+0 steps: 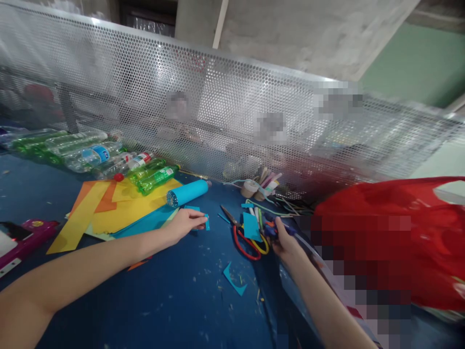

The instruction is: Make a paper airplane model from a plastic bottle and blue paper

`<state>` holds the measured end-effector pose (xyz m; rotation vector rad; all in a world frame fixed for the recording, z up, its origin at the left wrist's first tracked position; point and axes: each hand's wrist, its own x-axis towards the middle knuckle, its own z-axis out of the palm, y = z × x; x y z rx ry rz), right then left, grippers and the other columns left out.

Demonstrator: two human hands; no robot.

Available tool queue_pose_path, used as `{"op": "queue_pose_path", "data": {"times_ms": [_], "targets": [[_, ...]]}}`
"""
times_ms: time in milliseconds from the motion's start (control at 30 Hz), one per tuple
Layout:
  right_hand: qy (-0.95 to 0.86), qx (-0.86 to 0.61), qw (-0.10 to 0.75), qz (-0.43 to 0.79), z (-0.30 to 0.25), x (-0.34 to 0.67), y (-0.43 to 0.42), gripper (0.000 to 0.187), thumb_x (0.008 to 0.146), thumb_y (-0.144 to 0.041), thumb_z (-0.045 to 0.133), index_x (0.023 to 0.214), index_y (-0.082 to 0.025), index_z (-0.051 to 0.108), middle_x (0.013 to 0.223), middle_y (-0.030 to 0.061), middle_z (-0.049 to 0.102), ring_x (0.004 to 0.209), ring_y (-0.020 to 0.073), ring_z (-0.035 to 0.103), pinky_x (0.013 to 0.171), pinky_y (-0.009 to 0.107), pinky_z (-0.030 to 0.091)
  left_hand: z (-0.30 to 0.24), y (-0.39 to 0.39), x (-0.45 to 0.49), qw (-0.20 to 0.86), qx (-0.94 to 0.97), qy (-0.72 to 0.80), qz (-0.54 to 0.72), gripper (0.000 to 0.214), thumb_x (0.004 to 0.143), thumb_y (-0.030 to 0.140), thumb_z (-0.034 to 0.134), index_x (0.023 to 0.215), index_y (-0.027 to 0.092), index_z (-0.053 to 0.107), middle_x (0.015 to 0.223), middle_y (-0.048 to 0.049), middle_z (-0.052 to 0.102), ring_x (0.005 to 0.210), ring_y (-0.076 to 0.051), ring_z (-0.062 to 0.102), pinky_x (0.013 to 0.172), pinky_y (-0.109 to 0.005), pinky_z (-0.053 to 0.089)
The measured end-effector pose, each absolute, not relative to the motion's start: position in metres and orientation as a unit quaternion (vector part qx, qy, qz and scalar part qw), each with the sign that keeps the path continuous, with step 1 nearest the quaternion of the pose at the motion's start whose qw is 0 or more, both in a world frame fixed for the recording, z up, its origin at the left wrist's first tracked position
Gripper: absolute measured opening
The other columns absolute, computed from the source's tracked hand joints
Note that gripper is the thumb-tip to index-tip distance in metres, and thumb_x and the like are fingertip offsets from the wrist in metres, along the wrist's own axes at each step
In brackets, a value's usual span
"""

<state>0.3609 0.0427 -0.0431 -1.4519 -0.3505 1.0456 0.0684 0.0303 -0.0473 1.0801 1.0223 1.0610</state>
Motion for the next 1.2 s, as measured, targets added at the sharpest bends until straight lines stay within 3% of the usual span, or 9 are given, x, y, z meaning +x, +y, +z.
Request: {"op": "queue_pose_path", "data": {"times_ms": [67,233,533,633,733,800,933,1200], "targets": [[-0.162,-0.619,0.613,0.464,-0.043,0.361,0.038,0.022,0.078,-0.028,0.067,0.067,-0.016,0.053,0.047,-0.0045,0.055,0.034,0.0065,0.050,0.033,0.011,0.046,-0.047,0.030,0.069,0.613,0.467,0.443,0.459,0.008,0.070,0.016,0.072,0.077,0.013,0.073,0.075,-0.0029,0.069,0.064,-0.011,0.062,0.074,-0.026,0.053],[-0.170,-0.575,0.636,0.485,-0.039,0.358,0.028,0.014,0.079,-0.012,0.062,0.068,-0.018,0.055,0.057,-0.0052,0.060,0.048,0.0064,0.059,0.057,0.012,0.057,-0.046,0.028,0.069,0.615,0.468,0.439,0.458,0.010,0.068,0.018,0.074,0.077,0.014,0.073,0.076,-0.0030,0.069,0.066,-0.012,0.063,0.075,-0.027,0.053],[-0.156,-0.594,0.629,0.476,-0.034,0.358,0.008,0.024,0.078,0.003,0.051,0.066,-0.018,0.054,0.061,-0.0005,0.060,0.056,0.0097,0.063,0.053,0.013,0.056,-0.047,0.029,0.068,0.610,0.473,0.442,0.458,0.011,0.068,0.019,0.074,0.077,0.013,0.073,0.075,-0.0039,0.069,0.066,-0.012,0.063,0.077,-0.030,0.053],[-0.174,-0.607,0.628,0.455,-0.030,0.351,-0.006,0.018,0.076,0.000,0.055,0.068,-0.016,0.057,0.063,0.0006,0.061,0.058,0.0102,0.062,0.050,0.014,0.054,-0.046,0.029,0.068,0.608,0.472,0.447,0.456,0.012,0.068,0.019,0.074,0.078,0.013,0.073,0.072,-0.0037,0.068,0.064,-0.013,0.063,0.076,-0.029,0.053],[-0.241,-0.609,0.638,0.405,-0.021,0.330,-0.019,0.018,0.070,-0.005,0.066,0.082,-0.018,0.064,0.068,-0.0037,0.063,0.057,0.0070,0.058,0.045,0.010,0.045,-0.043,0.028,0.068,0.609,0.472,0.447,0.454,0.012,0.068,0.019,0.075,0.077,0.012,0.072,0.070,-0.0037,0.068,0.065,-0.013,0.062,0.075,-0.028,0.052],[-0.417,-0.593,0.592,0.351,-0.013,0.308,-0.023,0.019,0.067,-0.013,0.071,0.084,-0.018,0.066,0.069,-0.0029,0.065,0.061,0.0086,0.057,0.051,0.013,0.045,-0.042,0.028,0.068,0.612,0.474,0.443,0.452,0.014,0.068,0.022,0.075,0.076,0.012,0.072,0.069,-0.0038,0.068,0.065,-0.013,0.062,0.075,-0.028,0.052],[-0.603,-0.541,0.452,0.374,-0.005,0.260,-0.014,0.017,0.062,-0.029,0.075,0.070,-0.018,0.065,0.065,-0.0004,0.065,0.061,0.0134,0.058,0.058,0.022,0.045,-0.042,0.028,0.067,0.622,0.487,0.397,0.468,0.021,0.067,0.031,0.075,0.076,0.013,0.072,0.068,-0.0033,0.067,0.067,-0.013,0.062,0.076,-0.027,0.051],[-0.647,-0.486,0.428,0.402,-0.038,0.239,0.009,0.030,0.063,-0.036,0.074,0.085,-0.018,0.062,0.078,0.0029,0.068,0.073,0.0177,0.063,0.071,0.030,0.050,-0.046,0.029,0.068,0.611,0.495,0.380,0.488,0.027,0.066,0.038,0.075,0.077,0.013,0.072,0.071,-0.0051,0.068,0.068,-0.013,0.060,0.072,-0.027,0.050]]}}
